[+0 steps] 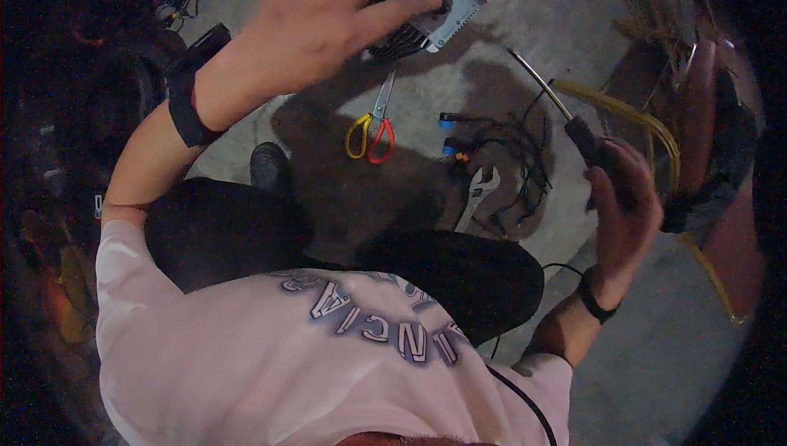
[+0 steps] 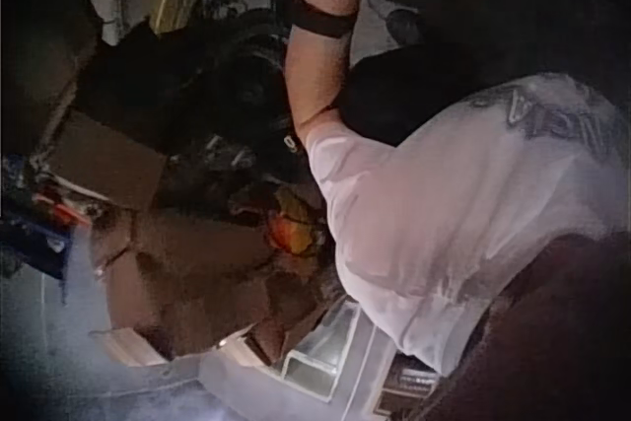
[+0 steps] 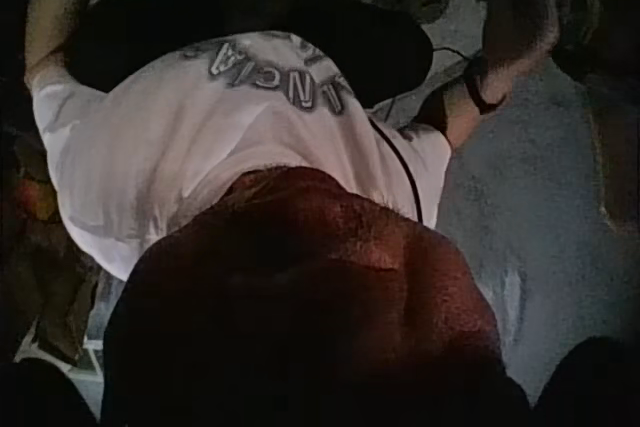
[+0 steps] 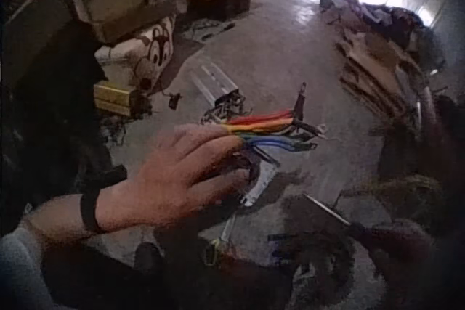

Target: Repairing an electronic component by cutting and stripping wires.

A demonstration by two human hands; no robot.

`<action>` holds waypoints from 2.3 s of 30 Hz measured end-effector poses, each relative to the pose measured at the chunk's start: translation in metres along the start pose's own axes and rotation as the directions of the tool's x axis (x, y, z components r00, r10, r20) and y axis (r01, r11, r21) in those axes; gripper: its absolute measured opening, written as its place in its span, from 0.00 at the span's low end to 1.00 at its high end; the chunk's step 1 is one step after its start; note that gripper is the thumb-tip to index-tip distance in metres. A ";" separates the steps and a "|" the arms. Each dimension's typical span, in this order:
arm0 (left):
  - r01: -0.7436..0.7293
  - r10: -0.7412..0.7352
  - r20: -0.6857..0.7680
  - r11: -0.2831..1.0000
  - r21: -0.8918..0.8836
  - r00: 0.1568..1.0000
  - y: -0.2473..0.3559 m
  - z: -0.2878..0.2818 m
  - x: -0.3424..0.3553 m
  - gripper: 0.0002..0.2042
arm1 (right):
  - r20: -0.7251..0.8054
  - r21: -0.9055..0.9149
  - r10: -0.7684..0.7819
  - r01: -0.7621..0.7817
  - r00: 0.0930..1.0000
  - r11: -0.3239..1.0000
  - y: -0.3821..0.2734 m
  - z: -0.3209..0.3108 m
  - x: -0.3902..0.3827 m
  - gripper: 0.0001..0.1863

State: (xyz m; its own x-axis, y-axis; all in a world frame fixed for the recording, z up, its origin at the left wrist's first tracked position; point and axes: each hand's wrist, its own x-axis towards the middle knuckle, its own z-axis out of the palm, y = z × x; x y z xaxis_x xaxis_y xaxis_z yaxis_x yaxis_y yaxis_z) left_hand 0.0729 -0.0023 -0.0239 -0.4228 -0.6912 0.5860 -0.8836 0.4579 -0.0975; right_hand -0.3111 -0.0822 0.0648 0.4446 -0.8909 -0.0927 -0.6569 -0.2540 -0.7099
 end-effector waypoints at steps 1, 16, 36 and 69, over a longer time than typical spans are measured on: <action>-0.028 0.028 -0.038 1.000 0.006 0.999 -0.004 0.008 -0.006 0.22 | -0.025 -0.011 -0.112 0.112 0.993 0.994 -0.018 0.001 0.003 0.13; 0.133 -0.134 0.020 0.945 -0.300 0.991 0.004 -0.003 0.007 0.21 | -0.124 -0.208 -0.348 0.318 0.929 0.925 -0.104 0.023 0.055 0.04; 0.001 -0.035 -0.138 0.971 -0.241 0.990 -0.010 0.026 -0.009 0.19 | -0.099 -0.338 -0.429 0.375 0.898 0.863 -0.108 0.036 0.070 0.06; 0.134 -0.327 -0.288 0.836 -0.532 0.900 -0.014 0.025 -0.039 0.38 | 0.204 -0.287 -0.530 0.568 0.823 0.772 -0.138 0.033 0.060 0.10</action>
State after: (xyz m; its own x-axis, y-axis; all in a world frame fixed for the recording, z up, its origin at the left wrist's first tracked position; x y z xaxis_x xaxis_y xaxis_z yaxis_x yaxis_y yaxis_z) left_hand 0.0971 0.0037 -0.0657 -0.0334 -0.6110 0.7909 -0.6881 0.5880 0.4251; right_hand -0.1739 -0.0885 0.1338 0.8384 -0.5218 0.1574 -0.4289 -0.8098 -0.4003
